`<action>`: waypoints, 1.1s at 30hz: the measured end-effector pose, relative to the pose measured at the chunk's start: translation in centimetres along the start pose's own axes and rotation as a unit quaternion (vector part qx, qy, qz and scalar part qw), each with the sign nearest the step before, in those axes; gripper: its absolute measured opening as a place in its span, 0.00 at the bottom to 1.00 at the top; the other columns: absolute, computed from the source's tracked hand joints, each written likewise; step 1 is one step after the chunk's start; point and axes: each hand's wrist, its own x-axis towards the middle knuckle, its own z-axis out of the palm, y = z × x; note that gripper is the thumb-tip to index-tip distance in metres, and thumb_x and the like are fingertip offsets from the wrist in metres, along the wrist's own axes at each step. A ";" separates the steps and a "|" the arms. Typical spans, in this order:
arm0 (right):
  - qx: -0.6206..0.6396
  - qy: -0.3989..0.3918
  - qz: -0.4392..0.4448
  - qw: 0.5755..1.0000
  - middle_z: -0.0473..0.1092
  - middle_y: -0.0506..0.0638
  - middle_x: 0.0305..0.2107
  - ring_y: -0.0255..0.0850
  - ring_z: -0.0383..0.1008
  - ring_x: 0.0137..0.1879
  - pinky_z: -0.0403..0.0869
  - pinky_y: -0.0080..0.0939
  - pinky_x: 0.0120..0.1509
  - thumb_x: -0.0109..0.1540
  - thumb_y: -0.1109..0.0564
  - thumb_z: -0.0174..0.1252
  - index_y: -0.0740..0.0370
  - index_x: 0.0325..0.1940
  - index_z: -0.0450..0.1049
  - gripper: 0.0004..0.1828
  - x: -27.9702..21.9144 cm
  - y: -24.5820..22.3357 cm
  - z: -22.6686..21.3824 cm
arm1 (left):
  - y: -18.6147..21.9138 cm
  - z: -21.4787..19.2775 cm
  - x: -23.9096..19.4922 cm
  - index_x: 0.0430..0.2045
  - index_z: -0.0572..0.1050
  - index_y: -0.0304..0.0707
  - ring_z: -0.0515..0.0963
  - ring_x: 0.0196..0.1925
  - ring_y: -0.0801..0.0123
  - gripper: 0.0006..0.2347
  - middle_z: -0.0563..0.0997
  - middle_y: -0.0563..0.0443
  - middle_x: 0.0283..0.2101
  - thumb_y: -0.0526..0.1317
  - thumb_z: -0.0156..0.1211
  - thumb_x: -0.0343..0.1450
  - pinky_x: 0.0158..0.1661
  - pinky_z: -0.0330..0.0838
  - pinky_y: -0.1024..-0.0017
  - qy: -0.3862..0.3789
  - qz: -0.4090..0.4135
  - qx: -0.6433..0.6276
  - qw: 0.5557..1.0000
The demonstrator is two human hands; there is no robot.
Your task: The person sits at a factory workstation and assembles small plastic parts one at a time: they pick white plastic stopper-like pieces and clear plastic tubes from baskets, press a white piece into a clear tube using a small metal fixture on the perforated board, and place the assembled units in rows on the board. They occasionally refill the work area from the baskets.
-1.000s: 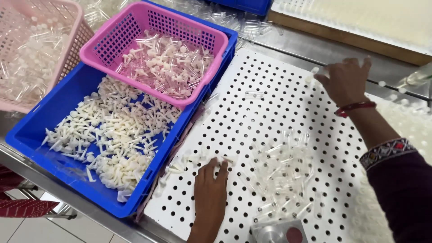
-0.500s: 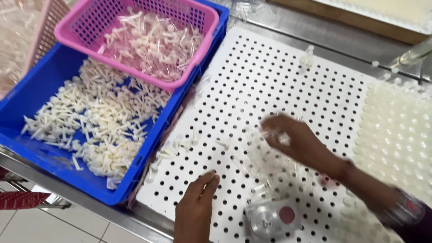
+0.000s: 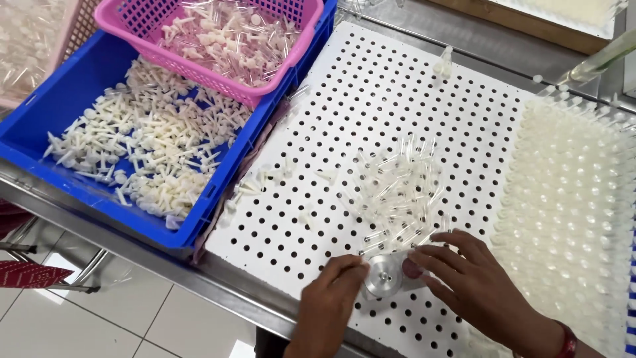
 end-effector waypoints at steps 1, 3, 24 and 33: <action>-0.001 0.001 -0.002 1.000 0.77 0.44 0.47 0.46 0.67 0.60 0.71 0.50 0.58 0.53 0.52 0.65 0.54 0.53 0.77 0.23 0.1 -0.4 -0.1 | 0.0 0.5 -0.3 0.42 0.81 0.35 0.87 0.41 0.64 0.10 0.83 0.48 0.47 0.27 0.63 0.69 0.37 0.82 0.73 0.002 0.001 0.000 1.000; -0.068 0.016 -0.065 0.995 0.77 0.45 0.48 0.48 0.70 0.59 0.72 0.51 0.58 0.52 0.51 0.63 0.50 0.51 0.77 0.22 0.3 -1.2 -0.6 | -0.1 1.6 -0.6 0.41 0.81 0.33 0.87 0.45 0.63 0.09 0.83 0.46 0.49 0.27 0.64 0.69 0.42 0.82 0.72 -0.019 0.024 -0.099 0.995; 0.063 0.136 -0.308 0.939 0.79 0.47 0.47 0.43 0.80 0.55 0.82 0.42 0.58 0.62 0.54 0.65 0.57 0.55 0.79 0.17 3.5 4.7 -0.2 | -3.8 1.5 7.0 0.52 0.81 0.27 0.83 0.43 0.69 0.14 0.84 0.36 0.47 0.37 0.63 0.75 0.48 0.79 0.71 -0.274 -0.209 -0.412 0.843; -0.211 0.177 0.172 0.946 0.79 0.49 0.39 0.48 0.75 0.57 0.63 0.58 0.72 0.65 0.48 0.69 0.49 0.44 0.84 0.07 17.8 28.4 -1.9 | -7.8 0.1 11.9 0.53 0.76 0.34 0.73 0.62 0.49 0.17 0.77 0.41 0.58 0.36 0.60 0.69 0.57 0.66 0.55 0.060 0.061 0.335 0.938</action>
